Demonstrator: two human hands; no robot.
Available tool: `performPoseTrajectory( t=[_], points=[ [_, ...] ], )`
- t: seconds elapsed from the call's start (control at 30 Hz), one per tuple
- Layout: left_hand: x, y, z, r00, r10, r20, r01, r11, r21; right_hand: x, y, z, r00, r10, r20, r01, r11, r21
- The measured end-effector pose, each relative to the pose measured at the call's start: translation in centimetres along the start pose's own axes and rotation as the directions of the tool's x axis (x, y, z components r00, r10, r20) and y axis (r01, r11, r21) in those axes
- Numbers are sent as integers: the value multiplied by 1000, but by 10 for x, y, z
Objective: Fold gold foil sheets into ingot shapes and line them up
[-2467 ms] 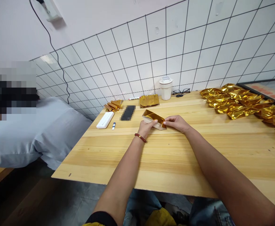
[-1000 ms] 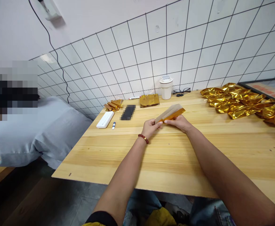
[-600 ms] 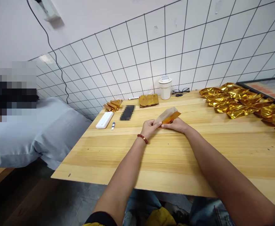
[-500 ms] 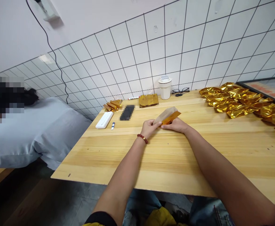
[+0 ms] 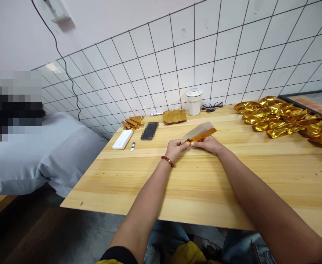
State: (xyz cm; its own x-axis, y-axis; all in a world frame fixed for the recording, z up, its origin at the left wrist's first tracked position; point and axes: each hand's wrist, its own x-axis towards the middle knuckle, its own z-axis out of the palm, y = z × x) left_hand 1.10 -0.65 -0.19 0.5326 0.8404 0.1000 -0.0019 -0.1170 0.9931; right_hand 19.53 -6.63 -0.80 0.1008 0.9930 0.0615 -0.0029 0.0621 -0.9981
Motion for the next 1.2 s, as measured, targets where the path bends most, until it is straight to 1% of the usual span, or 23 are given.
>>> performPoseTrajectory(
  t=[0.17, 0.27, 0.37, 0.4, 0.47, 0.53, 0.63, 0.7, 0.8, 0.9, 1.0, 1.07, 1.13, 1.2],
  points=[
    [0, 0, 1, 1000, 20, 16, -19, 998, -54, -2, -3, 1, 1000, -6, 5, 6, 1000, 19],
    [0, 0, 0, 1000, 11, 1, -11, 998, -60, -2, -5, 1, 1000, -26, 5, 26, 1000, 13],
    [0, 1, -1, 999, 12, -37, -14, 998, -62, 1, -4, 0, 993, -104, -60, 112, 985, 131],
    [0, 1, -1, 999, 12, -50, -16, 997, -69, 2, -3, -1, 991, -108, -77, 120, 977, 175],
    [1, 1, -2, 996, 18, -82, -25, 995, -97, 3, -1, -4, 994, -72, -83, 89, 971, 223],
    [2, 2, -3, 992, 23, -127, -41, 989, -142, 3, 0, -5, 995, -47, -84, 64, 972, 225],
    [3, 2, -4, 985, 3, -174, -42, 975, -219, 2, -2, -5, 993, -76, -92, 95, 970, 224],
    [4, 3, -4, 986, -24, -164, -17, 970, -243, 1, -4, -4, 995, -80, -62, 92, 970, 223],
    [3, 4, -2, 989, -53, -137, 21, 974, -226, 0, -4, -2, 997, -73, -23, 76, 973, 218],
    [4, 5, 0, 989, -69, -134, 39, 975, -219, 2, -2, -3, 997, -57, -43, 65, 970, 235],
    [6, 5, 0, 983, -80, -165, 39, 971, -238, 5, 0, -4, 994, -31, -104, 58, 964, 260],
    [7, 4, -1, 975, -90, -205, 37, 967, -251, 6, -1, -4, 990, -37, -133, 72, 961, 266],
    [8, 4, -2, 964, -96, -249, 27, 963, -270, 6, -3, -4, 991, -41, -128, 74, 962, 264],
    [8, 4, -3, 958, -95, -269, 12, 955, -296, 4, -5, -4, 996, -26, -82, 45, 970, 238]
  ],
)
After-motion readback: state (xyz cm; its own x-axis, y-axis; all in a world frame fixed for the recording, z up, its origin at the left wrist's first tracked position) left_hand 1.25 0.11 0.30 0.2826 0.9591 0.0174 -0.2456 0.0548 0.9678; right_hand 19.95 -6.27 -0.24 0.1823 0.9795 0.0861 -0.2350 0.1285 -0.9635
